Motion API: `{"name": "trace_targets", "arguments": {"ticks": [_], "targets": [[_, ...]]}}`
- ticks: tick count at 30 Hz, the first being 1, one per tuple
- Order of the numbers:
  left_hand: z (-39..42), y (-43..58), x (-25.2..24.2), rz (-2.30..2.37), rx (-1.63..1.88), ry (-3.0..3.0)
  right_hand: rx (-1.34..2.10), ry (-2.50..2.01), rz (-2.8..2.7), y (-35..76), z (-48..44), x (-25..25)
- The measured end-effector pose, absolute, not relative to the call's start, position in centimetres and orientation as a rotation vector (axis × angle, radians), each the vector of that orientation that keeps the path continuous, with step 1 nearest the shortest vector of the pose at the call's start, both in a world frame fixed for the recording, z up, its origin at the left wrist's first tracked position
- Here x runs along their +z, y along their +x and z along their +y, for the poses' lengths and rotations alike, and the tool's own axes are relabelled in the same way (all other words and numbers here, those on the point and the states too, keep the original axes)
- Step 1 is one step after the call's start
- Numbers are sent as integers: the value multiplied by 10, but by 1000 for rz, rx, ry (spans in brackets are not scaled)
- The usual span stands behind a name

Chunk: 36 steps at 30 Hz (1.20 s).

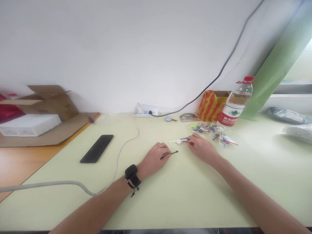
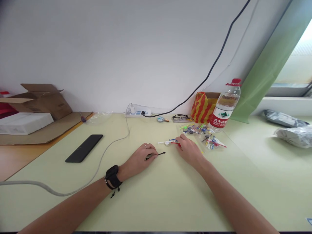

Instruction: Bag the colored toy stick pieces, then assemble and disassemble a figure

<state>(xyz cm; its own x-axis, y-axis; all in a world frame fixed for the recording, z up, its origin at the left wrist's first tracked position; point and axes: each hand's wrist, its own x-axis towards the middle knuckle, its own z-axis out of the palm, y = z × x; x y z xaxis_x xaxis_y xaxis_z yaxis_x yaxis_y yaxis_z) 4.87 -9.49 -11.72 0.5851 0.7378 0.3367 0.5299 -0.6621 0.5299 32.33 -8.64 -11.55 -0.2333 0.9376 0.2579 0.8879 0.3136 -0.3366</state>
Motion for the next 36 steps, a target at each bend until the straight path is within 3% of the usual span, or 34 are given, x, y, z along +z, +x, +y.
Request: {"name": "trace_targets", "arguments": {"ticks": [11,36], "targets": [[-96,52,-115,890,817,2290,520,-1235,-2388,289,-111,-112],[-97,53,-113,875,807,2250,572,-1172,-2240,283,-113,-116]]}}
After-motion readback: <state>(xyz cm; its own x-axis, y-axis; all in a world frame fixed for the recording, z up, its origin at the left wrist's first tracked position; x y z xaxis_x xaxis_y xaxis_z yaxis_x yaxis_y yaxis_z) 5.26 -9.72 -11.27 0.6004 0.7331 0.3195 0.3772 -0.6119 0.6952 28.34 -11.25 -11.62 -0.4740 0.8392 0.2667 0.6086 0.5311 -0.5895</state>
